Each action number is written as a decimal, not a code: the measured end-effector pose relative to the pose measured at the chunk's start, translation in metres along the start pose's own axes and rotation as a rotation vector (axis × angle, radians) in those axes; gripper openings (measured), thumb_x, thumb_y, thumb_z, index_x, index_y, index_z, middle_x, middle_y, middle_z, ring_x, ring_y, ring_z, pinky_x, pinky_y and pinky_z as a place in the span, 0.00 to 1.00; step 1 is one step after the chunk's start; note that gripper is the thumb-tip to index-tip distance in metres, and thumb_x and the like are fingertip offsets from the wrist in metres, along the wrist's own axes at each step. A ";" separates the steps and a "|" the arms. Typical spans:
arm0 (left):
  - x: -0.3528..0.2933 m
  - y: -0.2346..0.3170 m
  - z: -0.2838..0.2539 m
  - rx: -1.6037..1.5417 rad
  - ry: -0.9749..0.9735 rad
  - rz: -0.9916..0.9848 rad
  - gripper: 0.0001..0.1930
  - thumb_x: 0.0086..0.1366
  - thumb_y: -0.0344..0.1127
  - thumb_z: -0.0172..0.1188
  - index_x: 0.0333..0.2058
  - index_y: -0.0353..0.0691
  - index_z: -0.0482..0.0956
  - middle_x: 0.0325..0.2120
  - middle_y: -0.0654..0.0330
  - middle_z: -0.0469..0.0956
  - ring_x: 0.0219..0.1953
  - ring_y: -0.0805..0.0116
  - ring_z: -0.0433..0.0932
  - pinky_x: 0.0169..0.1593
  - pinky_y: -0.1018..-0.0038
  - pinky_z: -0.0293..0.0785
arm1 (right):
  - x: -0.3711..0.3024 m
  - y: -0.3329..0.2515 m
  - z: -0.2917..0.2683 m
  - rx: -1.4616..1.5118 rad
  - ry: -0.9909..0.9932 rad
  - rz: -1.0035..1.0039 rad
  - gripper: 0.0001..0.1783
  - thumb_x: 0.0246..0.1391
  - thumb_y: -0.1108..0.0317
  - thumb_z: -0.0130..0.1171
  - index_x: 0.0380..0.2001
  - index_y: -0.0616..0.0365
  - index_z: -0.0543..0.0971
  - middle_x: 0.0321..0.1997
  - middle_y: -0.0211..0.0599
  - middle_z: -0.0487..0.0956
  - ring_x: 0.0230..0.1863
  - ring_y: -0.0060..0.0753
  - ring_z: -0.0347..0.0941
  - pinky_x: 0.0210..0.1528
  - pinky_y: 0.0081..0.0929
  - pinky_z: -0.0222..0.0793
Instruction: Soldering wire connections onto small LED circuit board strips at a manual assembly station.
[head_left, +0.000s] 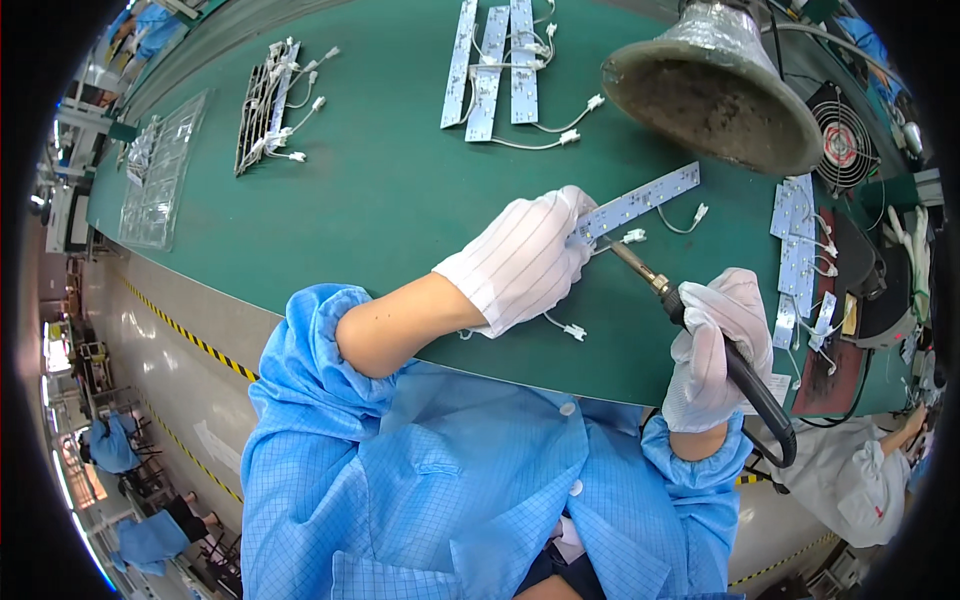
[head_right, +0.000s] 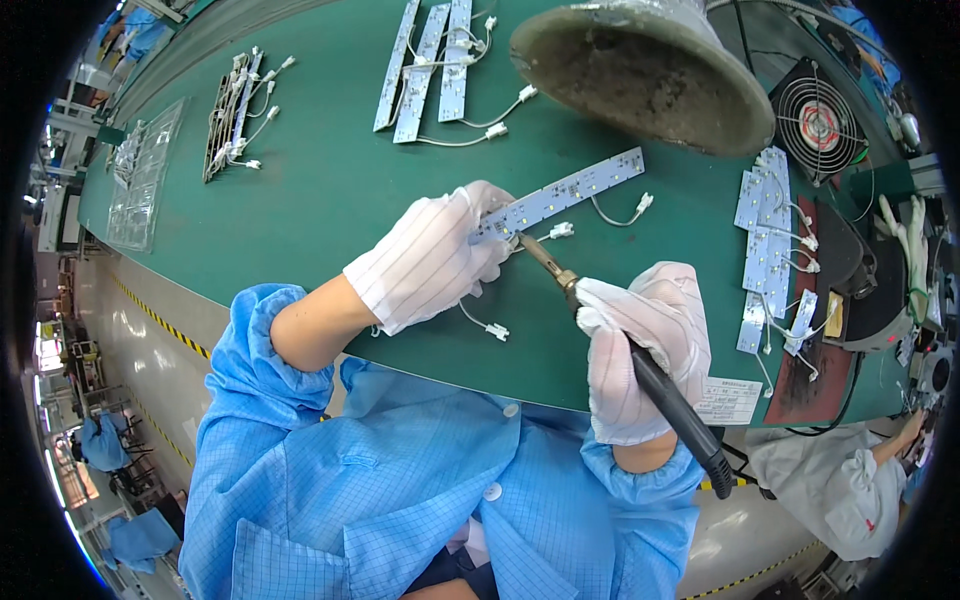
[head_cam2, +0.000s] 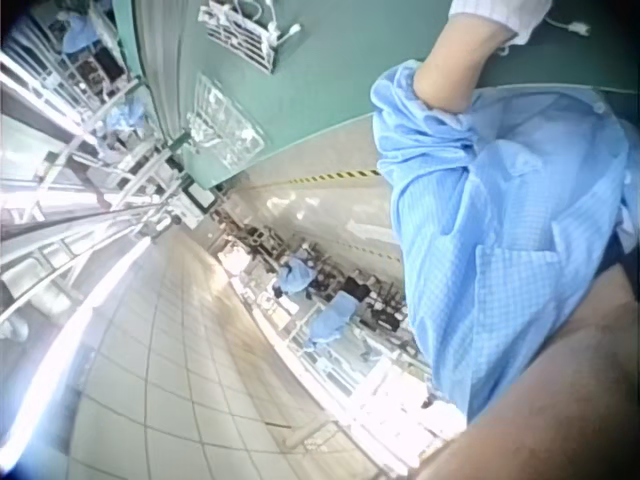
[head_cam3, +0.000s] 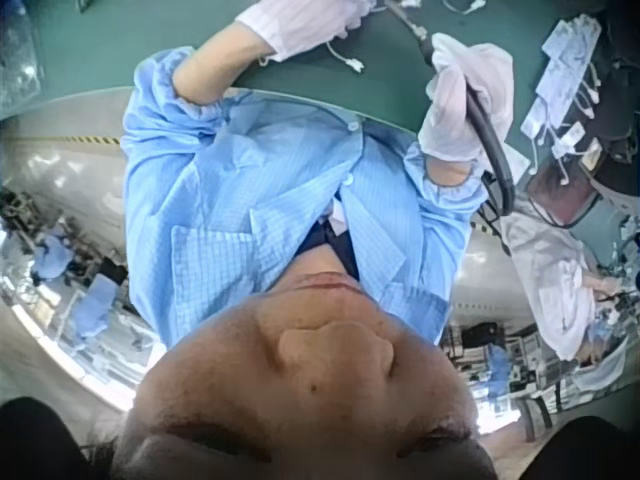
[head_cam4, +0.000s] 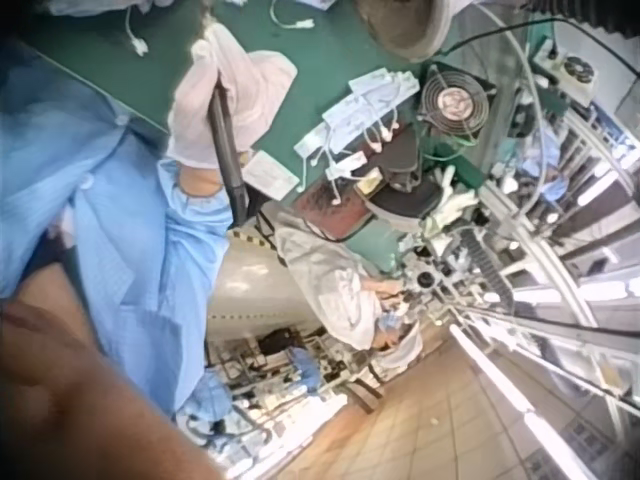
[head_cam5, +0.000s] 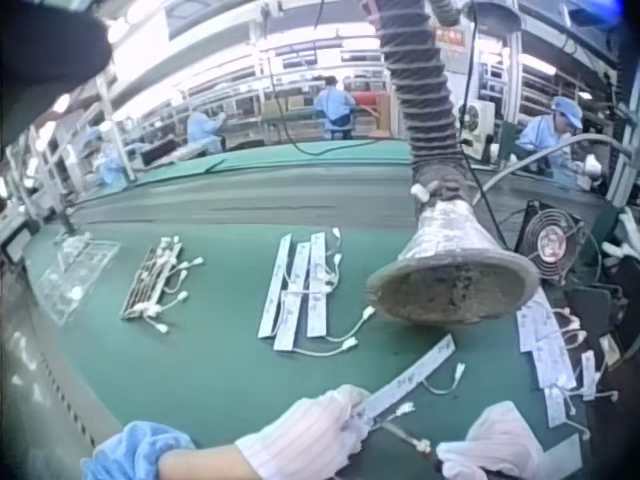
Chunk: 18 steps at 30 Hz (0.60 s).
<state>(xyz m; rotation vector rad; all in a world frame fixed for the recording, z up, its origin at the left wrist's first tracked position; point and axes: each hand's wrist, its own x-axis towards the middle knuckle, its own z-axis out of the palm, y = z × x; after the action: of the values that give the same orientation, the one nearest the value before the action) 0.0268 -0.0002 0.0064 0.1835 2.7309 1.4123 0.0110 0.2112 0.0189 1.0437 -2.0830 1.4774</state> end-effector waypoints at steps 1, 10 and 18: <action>0.002 0.005 -0.003 -0.139 -0.077 -0.148 0.09 0.60 0.27 0.52 0.38 0.28 0.69 0.19 0.49 0.75 0.20 0.54 0.76 0.27 0.63 0.73 | -0.001 -0.002 0.003 -0.026 -0.010 0.008 0.08 0.48 0.74 0.48 0.31 0.65 0.74 0.28 0.46 0.76 0.26 0.36 0.62 0.33 0.33 0.61; 0.002 0.008 -0.004 -0.254 -0.105 -0.206 0.07 0.62 0.26 0.49 0.37 0.28 0.67 0.18 0.51 0.74 0.18 0.57 0.78 0.24 0.67 0.74 | -0.002 -0.003 0.006 -0.105 -0.103 0.080 0.10 0.47 0.73 0.48 0.33 0.64 0.75 0.27 0.43 0.75 0.27 0.35 0.63 0.33 0.33 0.61; 0.002 0.008 -0.003 -0.240 -0.118 -0.246 0.07 0.60 0.27 0.51 0.35 0.30 0.67 0.18 0.52 0.74 0.21 0.53 0.76 0.29 0.63 0.73 | -0.001 -0.005 0.005 -0.179 -0.152 -0.033 0.11 0.47 0.73 0.48 0.34 0.64 0.75 0.32 0.46 0.78 0.28 0.38 0.66 0.35 0.35 0.63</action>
<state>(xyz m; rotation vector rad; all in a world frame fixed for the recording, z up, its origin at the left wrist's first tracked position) 0.0256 0.0022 0.0151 -0.0765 2.3688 1.5825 0.0155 0.2061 0.0197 1.1452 -2.2430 1.2034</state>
